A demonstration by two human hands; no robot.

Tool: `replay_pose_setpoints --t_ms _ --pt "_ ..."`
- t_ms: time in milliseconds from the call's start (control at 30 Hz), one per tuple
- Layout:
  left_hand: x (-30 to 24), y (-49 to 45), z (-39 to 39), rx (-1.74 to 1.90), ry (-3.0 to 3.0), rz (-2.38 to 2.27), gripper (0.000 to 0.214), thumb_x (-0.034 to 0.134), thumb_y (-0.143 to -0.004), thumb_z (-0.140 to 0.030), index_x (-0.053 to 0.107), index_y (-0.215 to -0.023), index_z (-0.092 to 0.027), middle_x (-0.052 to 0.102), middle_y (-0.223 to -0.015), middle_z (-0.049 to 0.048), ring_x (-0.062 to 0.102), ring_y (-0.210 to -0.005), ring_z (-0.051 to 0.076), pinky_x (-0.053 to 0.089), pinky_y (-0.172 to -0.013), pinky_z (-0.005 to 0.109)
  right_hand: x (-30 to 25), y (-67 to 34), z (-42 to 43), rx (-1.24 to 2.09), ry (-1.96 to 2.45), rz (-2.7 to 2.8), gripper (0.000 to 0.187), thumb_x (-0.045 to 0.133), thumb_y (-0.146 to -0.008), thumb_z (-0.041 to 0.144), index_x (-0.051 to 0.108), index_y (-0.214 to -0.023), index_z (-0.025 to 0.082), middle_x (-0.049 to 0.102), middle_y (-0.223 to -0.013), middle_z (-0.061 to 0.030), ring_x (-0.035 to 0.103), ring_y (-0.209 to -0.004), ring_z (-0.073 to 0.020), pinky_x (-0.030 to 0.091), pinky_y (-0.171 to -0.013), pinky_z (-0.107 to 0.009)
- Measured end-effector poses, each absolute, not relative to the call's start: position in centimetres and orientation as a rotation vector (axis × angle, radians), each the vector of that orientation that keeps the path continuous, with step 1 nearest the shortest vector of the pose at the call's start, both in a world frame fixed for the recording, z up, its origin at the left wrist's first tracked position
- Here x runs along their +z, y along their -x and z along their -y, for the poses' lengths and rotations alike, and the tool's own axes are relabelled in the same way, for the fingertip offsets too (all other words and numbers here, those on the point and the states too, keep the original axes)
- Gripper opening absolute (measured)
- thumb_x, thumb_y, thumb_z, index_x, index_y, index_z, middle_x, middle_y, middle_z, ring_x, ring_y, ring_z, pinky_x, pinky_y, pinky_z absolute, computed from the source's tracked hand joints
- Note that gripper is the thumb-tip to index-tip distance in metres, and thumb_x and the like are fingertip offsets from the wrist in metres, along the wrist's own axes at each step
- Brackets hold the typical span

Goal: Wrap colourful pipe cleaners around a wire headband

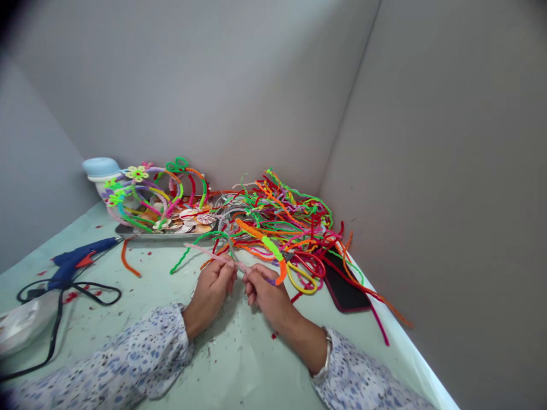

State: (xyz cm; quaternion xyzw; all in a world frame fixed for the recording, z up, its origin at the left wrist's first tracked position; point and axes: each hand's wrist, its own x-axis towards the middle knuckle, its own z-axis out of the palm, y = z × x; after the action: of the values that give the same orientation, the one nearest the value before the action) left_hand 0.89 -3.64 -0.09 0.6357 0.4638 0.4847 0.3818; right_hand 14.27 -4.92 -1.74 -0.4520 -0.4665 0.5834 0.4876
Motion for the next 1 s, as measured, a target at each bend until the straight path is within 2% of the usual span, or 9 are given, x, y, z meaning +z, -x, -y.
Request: replay_pose_setpoints --t_ms 267,467,633,767,1000 --pt "0.4 -0.8 3.3 1.340 -1.427 -1.152 0.020 0.050 -0.083 -0.037 0.054 -0.086 -0.017 0.049 -0.062 -0.0048 0.042 -0.052 0.009 0.034 -0.050 0.020 -1.6 -14.2 5.0 1.413 1.071 1.069 0.026 0.053 -0.080 0.039 0.055 -0.068 0.016 0.050 -0.052 0.0052 0.043 -0.038 -0.0044 0.032 -0.038 -0.016" --pt "0.1 -0.8 3.5 1.392 -1.517 -1.130 0.019 0.054 -0.082 -0.033 0.061 -0.084 -0.016 0.058 -0.069 -0.0008 0.049 -0.057 0.011 0.040 -0.053 0.021 -2.3 -14.3 4.6 1.463 1.051 0.934 0.026 0.055 -0.077 0.041 0.056 -0.068 0.016 0.051 -0.050 0.0046 0.044 -0.037 -0.0053 0.032 -0.036 -0.016" --pt "0.0 -0.5 3.4 1.463 -1.735 -1.111 0.014 0.056 -0.081 -0.027 0.068 -0.082 -0.019 0.064 -0.083 0.0035 0.057 -0.074 0.014 0.045 -0.065 0.024 -2.4 -14.4 4.5 1.456 1.055 0.933 0.025 0.054 -0.078 0.038 0.056 -0.067 0.016 0.052 -0.050 0.0048 0.044 -0.035 -0.0047 0.031 -0.035 -0.016" --pt "0.1 0.1 3.3 1.479 -1.949 -0.975 0.017 0.054 -0.083 -0.020 0.070 -0.089 -0.022 0.064 -0.086 0.0050 0.058 -0.082 0.015 0.047 -0.070 0.027 -1.9 -14.3 4.6 1.440 1.079 0.952 0.024 0.055 -0.077 0.037 0.055 -0.065 0.016 0.050 -0.048 0.0055 0.043 -0.034 -0.0045 0.029 -0.034 -0.016" --pt "0.0 0.5 3.3 1.419 -2.019 -0.896 0.023 0.054 -0.083 -0.019 0.069 -0.099 -0.024 0.058 -0.088 0.0056 0.058 -0.078 0.015 0.047 -0.067 0.026 -1.6 -14.3 4.6 1.450 1.095 0.979 0.025 0.055 -0.076 0.037 0.054 -0.062 0.016 0.050 -0.046 0.0060 0.044 -0.034 -0.0048 0.031 -0.035 -0.016"
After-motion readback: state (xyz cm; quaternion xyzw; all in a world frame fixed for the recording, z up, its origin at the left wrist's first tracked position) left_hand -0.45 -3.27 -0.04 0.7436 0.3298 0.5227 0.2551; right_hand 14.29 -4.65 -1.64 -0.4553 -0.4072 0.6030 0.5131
